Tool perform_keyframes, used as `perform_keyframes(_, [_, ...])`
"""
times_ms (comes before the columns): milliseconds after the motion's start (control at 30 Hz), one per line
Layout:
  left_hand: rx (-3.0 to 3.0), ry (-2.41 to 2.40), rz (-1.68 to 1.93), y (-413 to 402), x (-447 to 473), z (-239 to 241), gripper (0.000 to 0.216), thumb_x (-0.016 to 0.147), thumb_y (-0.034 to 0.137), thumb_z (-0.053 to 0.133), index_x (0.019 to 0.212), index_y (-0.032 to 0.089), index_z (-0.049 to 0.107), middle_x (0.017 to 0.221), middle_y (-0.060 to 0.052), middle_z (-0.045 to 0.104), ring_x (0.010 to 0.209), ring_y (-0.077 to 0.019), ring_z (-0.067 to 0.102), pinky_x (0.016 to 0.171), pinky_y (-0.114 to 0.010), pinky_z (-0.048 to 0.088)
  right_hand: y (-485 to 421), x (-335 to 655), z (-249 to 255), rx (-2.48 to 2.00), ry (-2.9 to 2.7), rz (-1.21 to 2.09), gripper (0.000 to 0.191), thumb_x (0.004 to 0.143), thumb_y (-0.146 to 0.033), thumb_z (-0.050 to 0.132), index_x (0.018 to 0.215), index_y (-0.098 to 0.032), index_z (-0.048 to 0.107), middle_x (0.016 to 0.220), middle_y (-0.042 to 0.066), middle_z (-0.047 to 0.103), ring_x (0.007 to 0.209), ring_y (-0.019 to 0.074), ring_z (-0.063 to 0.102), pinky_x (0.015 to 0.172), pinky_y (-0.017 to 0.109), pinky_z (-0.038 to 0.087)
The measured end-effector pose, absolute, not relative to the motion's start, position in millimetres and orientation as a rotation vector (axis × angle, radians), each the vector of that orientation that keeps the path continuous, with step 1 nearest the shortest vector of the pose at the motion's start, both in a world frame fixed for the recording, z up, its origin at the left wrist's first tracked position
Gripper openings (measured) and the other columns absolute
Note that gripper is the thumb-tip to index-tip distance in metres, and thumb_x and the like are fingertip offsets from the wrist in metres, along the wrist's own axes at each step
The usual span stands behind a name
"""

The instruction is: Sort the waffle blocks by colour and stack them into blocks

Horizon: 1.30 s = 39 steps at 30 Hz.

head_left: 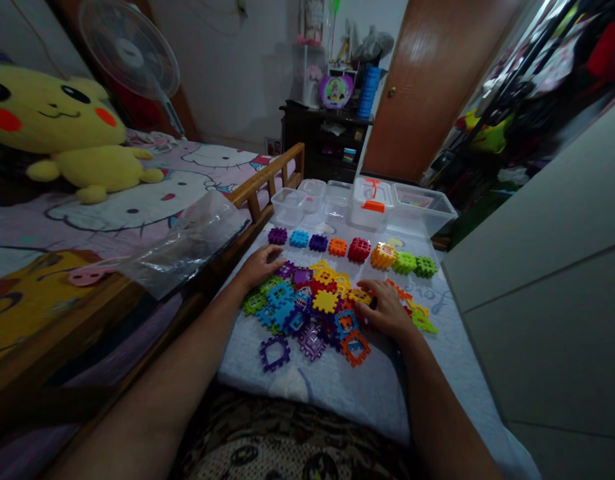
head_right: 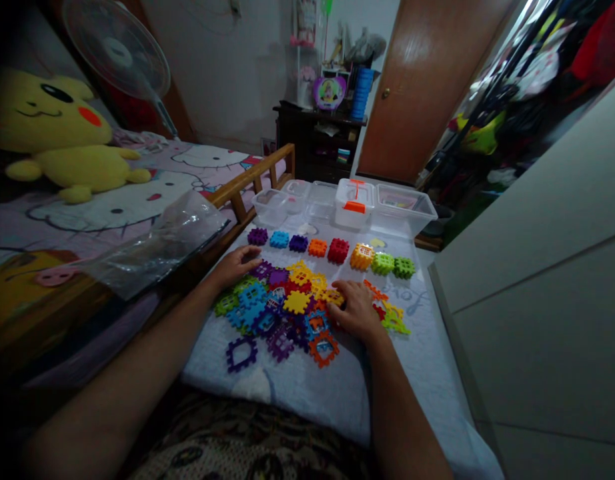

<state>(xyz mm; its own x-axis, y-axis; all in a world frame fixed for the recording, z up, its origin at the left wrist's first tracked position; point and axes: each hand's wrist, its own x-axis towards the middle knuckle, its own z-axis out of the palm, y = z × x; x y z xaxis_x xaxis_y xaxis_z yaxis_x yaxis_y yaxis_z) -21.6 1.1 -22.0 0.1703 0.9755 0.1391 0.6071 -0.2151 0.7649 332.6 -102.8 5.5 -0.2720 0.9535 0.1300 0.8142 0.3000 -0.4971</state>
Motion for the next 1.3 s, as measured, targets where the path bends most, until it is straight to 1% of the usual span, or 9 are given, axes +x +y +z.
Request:
perform_keyframes(167, [2.027,1.48,0.873,2,-22,-25,0.046,0.081,0.055,0.058,0.106,0.018,0.067,0.115,-0.01,0.066,0.11,-0.0279,0.063,0.103,-0.043,0.048,-108,319,16,-1.448,-2.103,0.45,0.045,0.086,-0.035,0.058,0.128,-0.02,0.056,0.126,0.012,0.059,0.12,0.0296,0.052,0.104,0.048,0.041])
perform_keyframes(367, [2.061,1.482,0.869,3,-23,-29,0.04,0.082,0.048,0.057,0.105,0.017,0.066,0.112,-0.01,0.065,0.108,-0.0274,0.063,0.102,-0.042,0.048,-115,278,31,-1.349,-2.272,0.45,0.05,0.083,-0.027,0.062,0.132,-0.021,0.053,0.127,0.012,0.057,0.12,0.0294,0.049,0.107,0.047,0.039])
perform_keyframes(633, [2.128,1.473,0.856,2,-22,-26,0.028,0.079,0.04,0.058,0.097,0.02,0.067,0.108,-0.008,0.065,0.107,-0.0272,0.061,0.104,-0.042,0.046,-112,258,23,-1.372,-2.33,0.419,0.048,0.084,-0.032,0.063,0.13,-0.021,0.053,0.121,0.013,0.059,0.115,0.0313,0.051,0.103,0.048,0.04])
perform_keyframes(800, [2.157,1.465,0.854,3,-21,-27,0.027,0.079,0.039,0.058,0.096,0.019,0.067,0.108,-0.009,0.064,0.109,-0.0278,0.061,0.104,-0.044,0.046,-113,259,23,-1.382,-2.362,0.414,0.052,0.083,-0.032,0.064,0.132,-0.02,0.052,0.124,0.013,0.059,0.117,0.0312,0.05,0.104,0.048,0.04])
perform_keyframes(967, [2.152,1.472,0.862,3,-21,-29,0.026,0.079,0.039,0.059,0.095,0.021,0.068,0.108,-0.008,0.064,0.108,-0.0275,0.06,0.105,-0.044,0.046,-111,256,24,-1.406,-2.352,0.389,0.05,0.083,-0.034,0.063,0.13,-0.02,0.053,0.12,0.014,0.061,0.112,0.0324,0.052,0.1,0.05,0.041])
perform_keyframes(1167, [2.174,1.467,0.856,4,-22,-30,0.028,0.079,0.04,0.058,0.095,0.02,0.068,0.106,-0.008,0.064,0.108,-0.0279,0.06,0.104,-0.043,0.046,-110,252,26,-1.434,-2.368,0.388,0.056,0.078,-0.025,0.06,0.132,-0.019,0.052,0.121,0.015,0.06,0.113,0.0335,0.053,0.098,0.049,0.043])
perform_keyframes(1300, [2.159,1.475,0.859,3,-21,-29,0.027,0.079,0.04,0.059,0.095,0.021,0.068,0.106,-0.007,0.064,0.107,-0.0277,0.06,0.103,-0.044,0.046,-110,254,26,-1.417,-2.379,0.38,0.06,0.075,-0.024,0.06,0.134,-0.02,0.05,0.122,0.015,0.06,0.114,0.0331,0.053,0.099,0.048,0.043])
